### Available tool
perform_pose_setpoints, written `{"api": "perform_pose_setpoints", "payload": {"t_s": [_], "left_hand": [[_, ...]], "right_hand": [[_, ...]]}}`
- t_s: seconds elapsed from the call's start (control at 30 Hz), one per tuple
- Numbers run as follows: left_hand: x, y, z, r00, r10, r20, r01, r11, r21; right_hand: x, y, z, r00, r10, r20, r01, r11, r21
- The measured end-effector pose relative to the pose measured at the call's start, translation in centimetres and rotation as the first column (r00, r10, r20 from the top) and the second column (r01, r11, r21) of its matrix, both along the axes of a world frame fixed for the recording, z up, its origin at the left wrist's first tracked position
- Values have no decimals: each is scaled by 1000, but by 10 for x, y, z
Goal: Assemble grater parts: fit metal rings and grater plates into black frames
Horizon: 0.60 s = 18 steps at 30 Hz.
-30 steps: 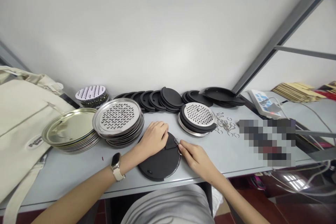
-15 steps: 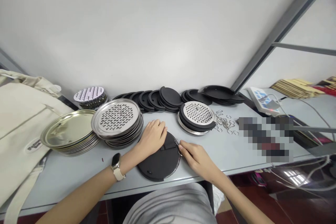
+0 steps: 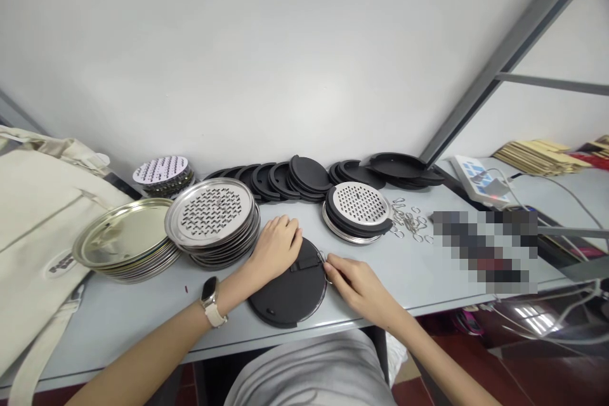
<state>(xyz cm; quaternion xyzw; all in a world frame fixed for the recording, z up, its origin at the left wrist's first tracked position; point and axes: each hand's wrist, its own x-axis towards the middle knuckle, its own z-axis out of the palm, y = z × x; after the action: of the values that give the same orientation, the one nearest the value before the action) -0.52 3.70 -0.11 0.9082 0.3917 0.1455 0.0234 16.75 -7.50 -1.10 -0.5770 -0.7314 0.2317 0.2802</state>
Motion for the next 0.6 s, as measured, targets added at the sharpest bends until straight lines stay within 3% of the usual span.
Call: {"api": "perform_pose_setpoints", "payload": {"t_s": [0.6], "left_hand": [[0, 0, 0, 1000, -1, -15, 1, 1000, 12]], "right_hand": [[0, 2, -5, 997, -15, 79, 14, 1000, 11]]}}
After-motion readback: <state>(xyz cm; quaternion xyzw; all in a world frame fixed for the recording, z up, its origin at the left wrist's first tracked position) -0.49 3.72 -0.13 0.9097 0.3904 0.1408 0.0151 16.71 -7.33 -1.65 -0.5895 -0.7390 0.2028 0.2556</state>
